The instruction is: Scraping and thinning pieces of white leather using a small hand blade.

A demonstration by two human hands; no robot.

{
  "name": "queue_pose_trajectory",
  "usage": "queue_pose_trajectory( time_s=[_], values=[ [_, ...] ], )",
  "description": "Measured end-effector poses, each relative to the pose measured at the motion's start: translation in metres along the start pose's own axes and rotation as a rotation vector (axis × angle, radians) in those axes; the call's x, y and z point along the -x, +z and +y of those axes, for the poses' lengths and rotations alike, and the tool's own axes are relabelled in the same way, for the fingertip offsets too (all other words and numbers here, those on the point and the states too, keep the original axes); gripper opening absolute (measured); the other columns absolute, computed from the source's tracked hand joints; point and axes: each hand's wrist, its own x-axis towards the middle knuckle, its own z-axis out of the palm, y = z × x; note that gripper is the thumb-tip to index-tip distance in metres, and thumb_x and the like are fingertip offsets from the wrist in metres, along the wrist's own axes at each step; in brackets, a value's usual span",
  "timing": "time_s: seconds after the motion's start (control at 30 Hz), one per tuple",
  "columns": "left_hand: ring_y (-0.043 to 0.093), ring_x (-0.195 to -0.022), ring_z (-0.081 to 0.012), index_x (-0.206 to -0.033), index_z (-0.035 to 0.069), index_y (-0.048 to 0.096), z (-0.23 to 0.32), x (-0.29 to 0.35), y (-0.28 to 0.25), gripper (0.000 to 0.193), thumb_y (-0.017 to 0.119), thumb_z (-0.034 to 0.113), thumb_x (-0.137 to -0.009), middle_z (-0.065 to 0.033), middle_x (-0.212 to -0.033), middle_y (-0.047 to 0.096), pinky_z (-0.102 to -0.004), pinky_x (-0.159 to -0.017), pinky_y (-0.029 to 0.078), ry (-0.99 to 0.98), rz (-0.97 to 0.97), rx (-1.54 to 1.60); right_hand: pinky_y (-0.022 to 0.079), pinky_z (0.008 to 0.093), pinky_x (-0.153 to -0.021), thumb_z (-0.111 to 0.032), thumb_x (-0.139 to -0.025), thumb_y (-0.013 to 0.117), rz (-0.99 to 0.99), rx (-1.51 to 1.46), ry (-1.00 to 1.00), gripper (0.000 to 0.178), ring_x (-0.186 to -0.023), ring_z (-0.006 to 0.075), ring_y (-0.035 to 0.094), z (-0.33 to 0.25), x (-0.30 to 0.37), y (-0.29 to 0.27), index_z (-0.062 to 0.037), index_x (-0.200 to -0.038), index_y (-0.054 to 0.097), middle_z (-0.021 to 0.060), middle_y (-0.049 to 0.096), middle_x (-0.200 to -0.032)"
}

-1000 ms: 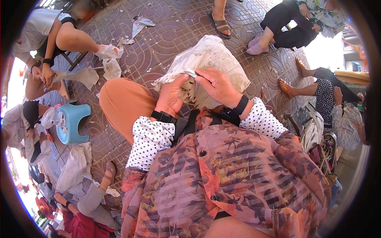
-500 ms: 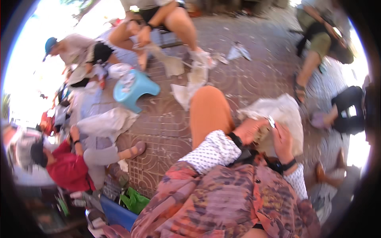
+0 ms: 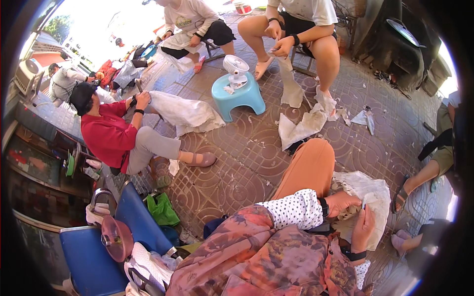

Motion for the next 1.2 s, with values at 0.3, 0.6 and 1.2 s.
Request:
queue_pose_trajectory(
  time_s=[0.3, 0.6, 1.2],
  values=[
    [0.059, -0.091, -0.0134, -0.108, 0.002, 0.072, 0.013, 0.01, -0.002, 0.032, 0.075, 0.022, -0.083, -0.0032, -0.103, 0.069, -0.0284, -0.079, 0.045, -0.01, 0.022, 0.113, 0.047, 0.0361, -0.085, -0.011, -0.104, 0.051, -0.021, 0.036, 0.011, 0.029, -0.096, 0.0284, 0.061, 0.007, -0.008, 0.01, 0.007, -0.125, 0.061, 0.0165, 0.063, -0.104],
    [0.057, -0.086, -0.0121, -0.102, -0.001, 0.072, 0.017, 0.0, -0.01, 0.029, 0.074, 0.021, -0.083, -0.0026, -0.096, 0.067, -0.0271, -0.074, 0.044, 0.005, 0.079, 0.167, 0.047, 0.0351, -0.083, -0.01, -0.103, 0.051, -0.063, 0.047, 0.048, 0.028, -0.092, 0.0275, 0.06, 0.008, -0.024, 0.021, 0.0074, -0.123, 0.061, 0.015, 0.062, -0.1],
    [0.056, -0.082, -0.0123, -0.096, -0.001, 0.071, 0.025, -0.013, -0.019, 0.026, 0.072, 0.021, -0.082, -0.0019, -0.091, 0.066, -0.0284, -0.071, 0.044, -0.063, 0.162, 0.127, 0.045, 0.0301, -0.087, -0.017, -0.106, 0.049, -0.109, -0.117, 0.308, 0.036, -0.099, 0.0205, 0.056, 0.043, -0.034, 0.032, 0.0067, -0.133, 0.055, 0.0111, 0.059, -0.113]
  ],
)
